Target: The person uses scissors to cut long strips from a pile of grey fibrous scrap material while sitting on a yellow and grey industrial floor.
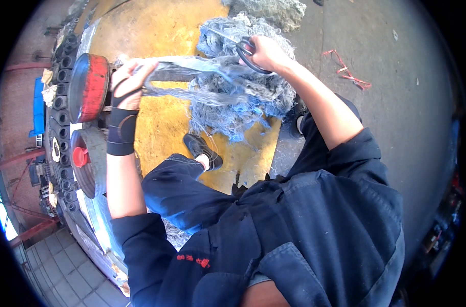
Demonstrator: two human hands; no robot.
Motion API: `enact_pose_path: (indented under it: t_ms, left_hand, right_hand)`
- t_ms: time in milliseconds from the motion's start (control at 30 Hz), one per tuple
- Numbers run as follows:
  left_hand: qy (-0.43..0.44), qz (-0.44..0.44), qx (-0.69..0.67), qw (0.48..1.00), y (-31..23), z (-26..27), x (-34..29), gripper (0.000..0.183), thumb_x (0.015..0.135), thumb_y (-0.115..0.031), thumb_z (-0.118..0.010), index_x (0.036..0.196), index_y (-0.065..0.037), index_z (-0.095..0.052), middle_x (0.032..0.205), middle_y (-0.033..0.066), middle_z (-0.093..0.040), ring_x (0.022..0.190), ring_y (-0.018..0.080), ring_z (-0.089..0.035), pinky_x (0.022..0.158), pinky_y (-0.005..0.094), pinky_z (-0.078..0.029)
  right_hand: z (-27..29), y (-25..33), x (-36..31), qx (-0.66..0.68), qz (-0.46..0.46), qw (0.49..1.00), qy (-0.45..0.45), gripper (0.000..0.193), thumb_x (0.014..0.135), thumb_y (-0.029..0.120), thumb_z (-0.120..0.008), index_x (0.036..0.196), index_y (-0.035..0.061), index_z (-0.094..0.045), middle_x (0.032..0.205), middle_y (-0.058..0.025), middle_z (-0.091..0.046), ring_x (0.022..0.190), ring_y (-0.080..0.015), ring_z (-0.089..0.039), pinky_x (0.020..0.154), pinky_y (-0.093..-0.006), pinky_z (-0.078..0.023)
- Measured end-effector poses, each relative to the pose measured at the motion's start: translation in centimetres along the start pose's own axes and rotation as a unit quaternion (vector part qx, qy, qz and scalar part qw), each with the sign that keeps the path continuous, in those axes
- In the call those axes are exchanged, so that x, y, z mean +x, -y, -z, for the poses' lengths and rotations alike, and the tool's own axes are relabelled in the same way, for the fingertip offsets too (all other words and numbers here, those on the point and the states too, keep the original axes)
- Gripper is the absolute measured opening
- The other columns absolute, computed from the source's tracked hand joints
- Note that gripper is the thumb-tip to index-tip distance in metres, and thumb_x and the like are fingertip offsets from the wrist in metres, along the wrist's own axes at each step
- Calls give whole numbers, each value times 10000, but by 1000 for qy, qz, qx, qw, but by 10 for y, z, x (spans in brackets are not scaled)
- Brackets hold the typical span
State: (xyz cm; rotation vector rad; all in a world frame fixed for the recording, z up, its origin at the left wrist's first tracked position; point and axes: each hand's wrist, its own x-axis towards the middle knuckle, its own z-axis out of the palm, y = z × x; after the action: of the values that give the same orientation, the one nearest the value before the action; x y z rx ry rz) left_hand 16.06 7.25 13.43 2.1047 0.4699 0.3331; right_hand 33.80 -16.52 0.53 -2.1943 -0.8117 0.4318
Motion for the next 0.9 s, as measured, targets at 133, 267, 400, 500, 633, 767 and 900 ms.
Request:
enact_pose_path:
  t_ms: [133, 267, 400, 500, 633, 767, 900]
  left_hand:
    - [-2, 112, -229, 967, -38, 28, -8, 159, 806, -148, -685, 826, -6, -618, 771, 51, -637, 651, 98, -574, 604, 216, -447]
    - [-12, 88, -243, 966, -66, 39, -18, 157, 806, -147, -684, 858, -7, -634, 802, 43, -643, 686, 96, -586, 633, 210, -445]
    - [2, 72, -243, 967, -82, 50, -17, 148, 801, -152, -688, 867, -24, -650, 810, 18, -641, 708, 77, -573, 664, 196, -423]
    - [-28, 40, -234, 971, -101, 56, -23, 134, 804, -142, -683, 863, -28, -647, 797, 9, -636, 689, 75, -571, 647, 185, -415]
    - [-37, 17, -246, 968, -135, 56, -32, 102, 823, -91, -650, 906, -33, -637, 814, 37, -646, 692, 95, -603, 619, 211, -475]
    - [-59, 13, -272, 960, -150, 52, -41, 96, 779, -99, -700, 844, -93, -629, 802, -18, -628, 694, 55, -553, 632, 208, -391]
    - [-105, 4, -248, 963, -157, 51, -44, 85, 818, -128, -665, 881, -88, -625, 822, -11, -617, 702, 70, -549, 666, 222, -402]
  right_hand:
    - [-33, -6, -16, 208, -88, 968, 109, 331, 638, 205, -794, 731, 41, -522, 698, -121, -635, 702, -202, -641, 647, -325, -489]
    - [-74, 1, -38, 320, -61, 935, 142, 276, 656, 152, -747, 718, 66, -492, 697, -119, -624, 643, -223, -615, 630, -333, -480]
    - [-110, -22, -36, 151, 3, 986, -75, 253, 745, 248, -651, 810, 64, -489, 717, -146, -595, 729, -338, -601, 662, -394, -470]
    - [-78, 0, -46, 128, -38, 983, -127, 319, 711, 256, -704, 811, 73, -463, 729, -114, -595, 734, -307, -612, 675, -388, -471]
    - [-86, -16, -31, 207, -25, 971, -114, 445, 616, 310, -796, 821, 74, -478, 733, -91, -596, 729, -286, -618, 686, -376, -478]
    - [-77, -2, -44, 162, -18, 980, -115, 341, 666, 264, -744, 844, 72, -526, 738, -87, -606, 736, -283, -618, 679, -371, -474]
    - [-61, 4, -45, 145, 12, 981, -124, 219, 747, 244, -645, 833, 63, -557, 722, -110, -614, 699, -282, -613, 672, -363, -475]
